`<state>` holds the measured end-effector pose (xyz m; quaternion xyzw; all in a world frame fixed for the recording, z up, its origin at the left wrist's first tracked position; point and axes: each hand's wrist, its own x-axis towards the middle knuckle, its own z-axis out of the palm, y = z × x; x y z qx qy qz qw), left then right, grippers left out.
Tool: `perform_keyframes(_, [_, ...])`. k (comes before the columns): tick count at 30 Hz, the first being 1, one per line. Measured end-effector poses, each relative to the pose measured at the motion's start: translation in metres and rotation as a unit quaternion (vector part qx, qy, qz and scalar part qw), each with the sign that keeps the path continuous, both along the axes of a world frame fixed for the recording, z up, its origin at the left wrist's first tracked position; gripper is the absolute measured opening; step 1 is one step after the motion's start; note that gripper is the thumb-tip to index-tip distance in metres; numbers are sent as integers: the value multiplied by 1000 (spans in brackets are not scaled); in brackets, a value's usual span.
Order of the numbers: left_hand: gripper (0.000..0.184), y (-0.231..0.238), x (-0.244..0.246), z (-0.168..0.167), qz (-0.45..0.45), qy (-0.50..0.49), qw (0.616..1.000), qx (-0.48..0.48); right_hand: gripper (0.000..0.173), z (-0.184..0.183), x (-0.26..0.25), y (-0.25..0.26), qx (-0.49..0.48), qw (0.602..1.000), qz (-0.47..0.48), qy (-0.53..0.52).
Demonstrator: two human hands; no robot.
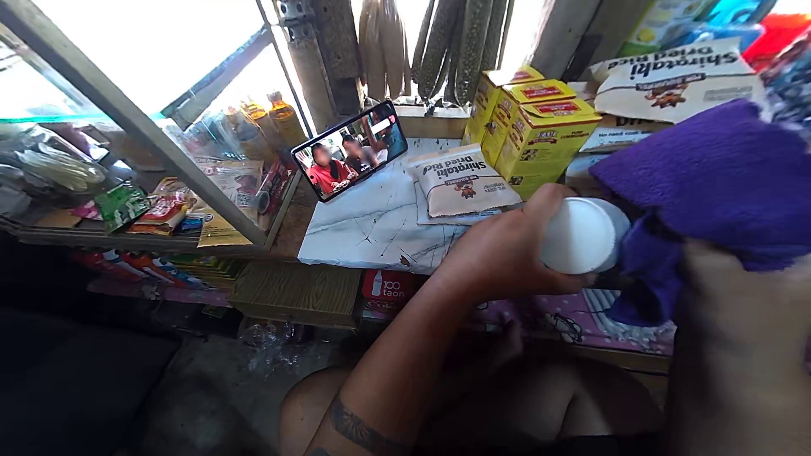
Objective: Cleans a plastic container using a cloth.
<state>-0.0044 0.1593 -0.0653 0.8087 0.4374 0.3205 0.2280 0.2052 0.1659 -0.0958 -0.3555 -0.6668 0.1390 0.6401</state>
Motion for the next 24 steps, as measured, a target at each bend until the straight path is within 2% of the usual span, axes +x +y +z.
perform_keyframes(5, [77, -2, 0, 4, 4, 13, 1000, -10, 66, 21, -19, -9, 70, 990, -8, -123])
perform_keyframes(7, [78, -1, -1, 5, 1, 18, 1000, -19, 63, 24, -22, -10, 84, 987, -15, -137])
perform_keyframes(14, [76, 3, -3, 5, -18, 32, 998, -52, 69, 21, -12, -3, 63, 996, 12, -66])
perform_keyframes(21, [78, 2, -2, 4, -15, 18, 998, -55, 75, 11, 2, 6, -35, 998, -59, 12])
perform_keyframes(24, [79, 2, -3, 4, -18, 14, 998, -59, 76, 8, 8, 7, -47, 996, -73, 16])
